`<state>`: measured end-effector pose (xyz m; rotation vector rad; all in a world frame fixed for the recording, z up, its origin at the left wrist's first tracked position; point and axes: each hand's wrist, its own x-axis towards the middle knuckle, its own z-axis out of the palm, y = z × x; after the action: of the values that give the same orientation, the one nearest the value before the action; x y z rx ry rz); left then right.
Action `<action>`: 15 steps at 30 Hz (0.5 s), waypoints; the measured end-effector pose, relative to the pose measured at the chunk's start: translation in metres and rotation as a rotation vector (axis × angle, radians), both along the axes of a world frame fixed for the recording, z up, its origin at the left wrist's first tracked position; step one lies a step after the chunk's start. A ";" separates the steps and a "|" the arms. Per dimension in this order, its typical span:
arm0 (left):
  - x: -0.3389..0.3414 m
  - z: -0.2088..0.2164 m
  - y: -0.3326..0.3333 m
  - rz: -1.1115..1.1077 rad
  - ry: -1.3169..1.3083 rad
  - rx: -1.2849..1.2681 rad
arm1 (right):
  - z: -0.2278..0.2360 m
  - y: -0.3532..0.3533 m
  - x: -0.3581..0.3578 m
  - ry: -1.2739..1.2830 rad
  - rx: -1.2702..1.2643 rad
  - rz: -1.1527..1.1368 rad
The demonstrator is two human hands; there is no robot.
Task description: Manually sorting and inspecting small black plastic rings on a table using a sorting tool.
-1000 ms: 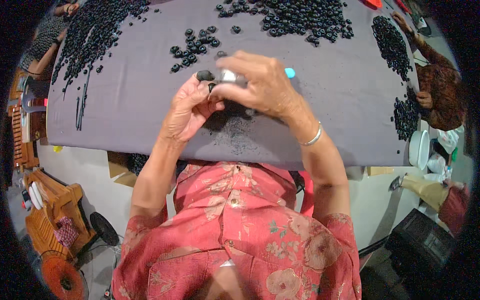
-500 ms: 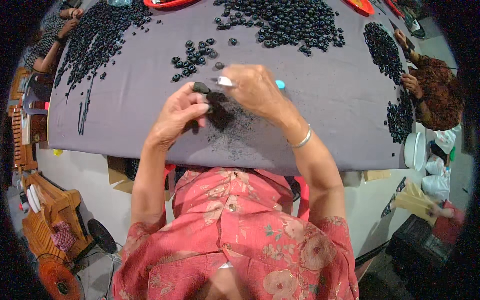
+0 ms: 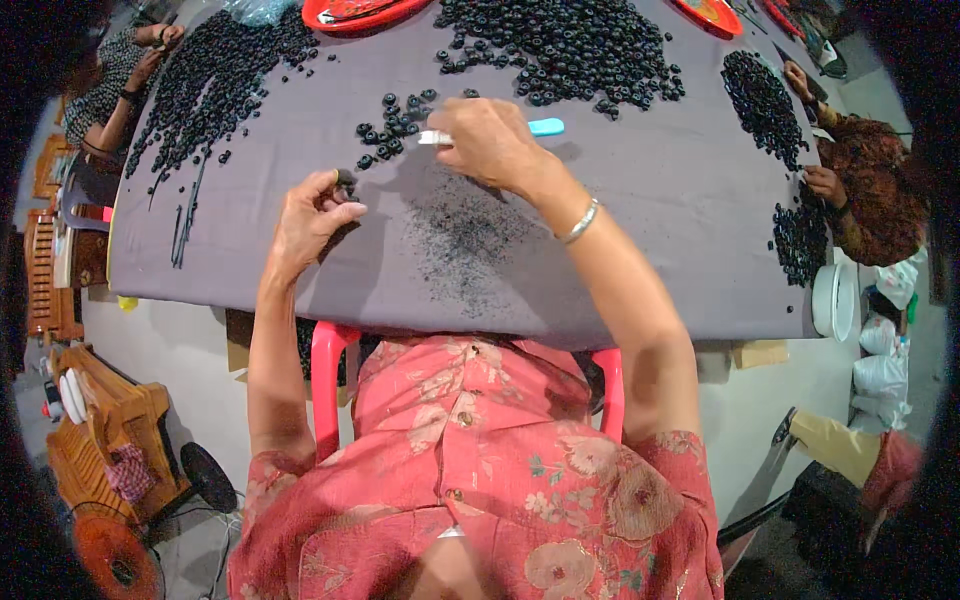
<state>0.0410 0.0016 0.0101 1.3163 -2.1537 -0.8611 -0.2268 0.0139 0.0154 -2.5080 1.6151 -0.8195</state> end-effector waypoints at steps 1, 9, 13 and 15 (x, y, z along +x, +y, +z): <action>-0.004 0.005 0.002 0.054 0.106 0.143 | 0.006 0.005 0.000 0.001 -0.001 -0.001; -0.069 0.002 0.027 -0.153 0.923 0.563 | 0.031 0.046 0.002 -0.657 0.325 0.068; -0.095 0.004 0.040 -0.191 1.260 0.982 | 0.021 0.052 -0.003 -0.760 0.235 0.181; -0.096 -0.004 0.041 -0.273 1.380 1.095 | 0.021 0.052 -0.004 -0.746 0.229 0.187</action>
<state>-0.0554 0.0427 0.0063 0.3388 -0.6690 -2.2992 -0.2311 0.0660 0.0367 -1.8210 1.1208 -1.2522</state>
